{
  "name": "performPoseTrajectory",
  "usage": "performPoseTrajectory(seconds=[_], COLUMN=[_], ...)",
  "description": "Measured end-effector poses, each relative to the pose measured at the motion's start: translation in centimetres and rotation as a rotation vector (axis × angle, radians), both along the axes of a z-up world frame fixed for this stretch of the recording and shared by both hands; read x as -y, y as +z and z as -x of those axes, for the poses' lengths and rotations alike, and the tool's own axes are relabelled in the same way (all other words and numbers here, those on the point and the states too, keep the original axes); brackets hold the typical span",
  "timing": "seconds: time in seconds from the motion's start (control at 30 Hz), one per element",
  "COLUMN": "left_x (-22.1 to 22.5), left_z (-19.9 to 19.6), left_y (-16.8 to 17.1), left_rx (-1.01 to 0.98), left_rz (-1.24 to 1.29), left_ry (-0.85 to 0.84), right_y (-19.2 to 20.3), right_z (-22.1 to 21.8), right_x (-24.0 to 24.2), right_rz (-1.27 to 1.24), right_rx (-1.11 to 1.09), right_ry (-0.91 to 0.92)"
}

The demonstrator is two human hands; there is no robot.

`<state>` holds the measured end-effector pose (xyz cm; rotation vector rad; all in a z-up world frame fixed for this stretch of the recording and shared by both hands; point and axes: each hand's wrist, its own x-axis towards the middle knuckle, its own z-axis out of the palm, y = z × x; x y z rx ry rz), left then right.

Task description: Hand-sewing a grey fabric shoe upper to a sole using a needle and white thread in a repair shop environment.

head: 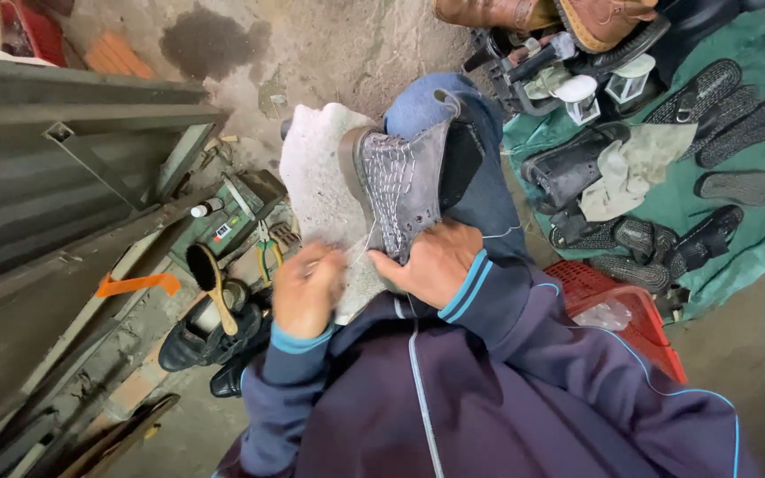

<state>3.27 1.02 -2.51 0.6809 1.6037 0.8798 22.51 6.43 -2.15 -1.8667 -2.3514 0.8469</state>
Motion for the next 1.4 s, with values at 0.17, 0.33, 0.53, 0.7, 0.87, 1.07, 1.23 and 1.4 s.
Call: performPoseTrajectory(seconds=[0.17, 0.33, 0.53, 0.7, 0.87, 1.07, 1.23, 1.4], left_x=[2.5, 2.3, 2.7, 2.6, 1.3, 1.5, 1.9, -0.8], left_z=[-0.5, 1.4, 1.3, 0.1, -2.2, -3.2, -1.2, -1.8], left_y=[1.5, 3.0, 1.8, 1.5, 3.5, 1.6, 1.9, 5.0], left_rx=[-0.094, -0.191, -0.759, -0.932, -1.029, -1.172, -1.062, -0.578], left_rz=[-0.164, -0.203, -0.195, -0.139, -0.171, -0.206, -0.175, -0.33], left_ry=[0.069, -0.097, -0.322, -0.462, -0.495, -0.46, -0.484, -0.384], right_y=[-0.8, 0.2, 0.3, -2.5, -4.6, -2.3, -2.1, -1.2], right_z=[0.4, -0.8, -5.6, -9.2, -10.3, -13.3, -15.6, -15.3], right_x=[0.4, 0.2, 0.8, 2.5, 3.2, 2.5, 2.6, 1.7], right_rz=[0.019, -0.001, -0.064, -0.273, -0.323, -0.266, -0.183, -0.27], right_rx=[0.006, -0.065, -0.312, -0.343, -0.347, -0.36, -0.368, -0.257], right_ry=[-0.015, 0.003, -0.068, -0.149, -0.187, -0.243, -0.334, -0.292])
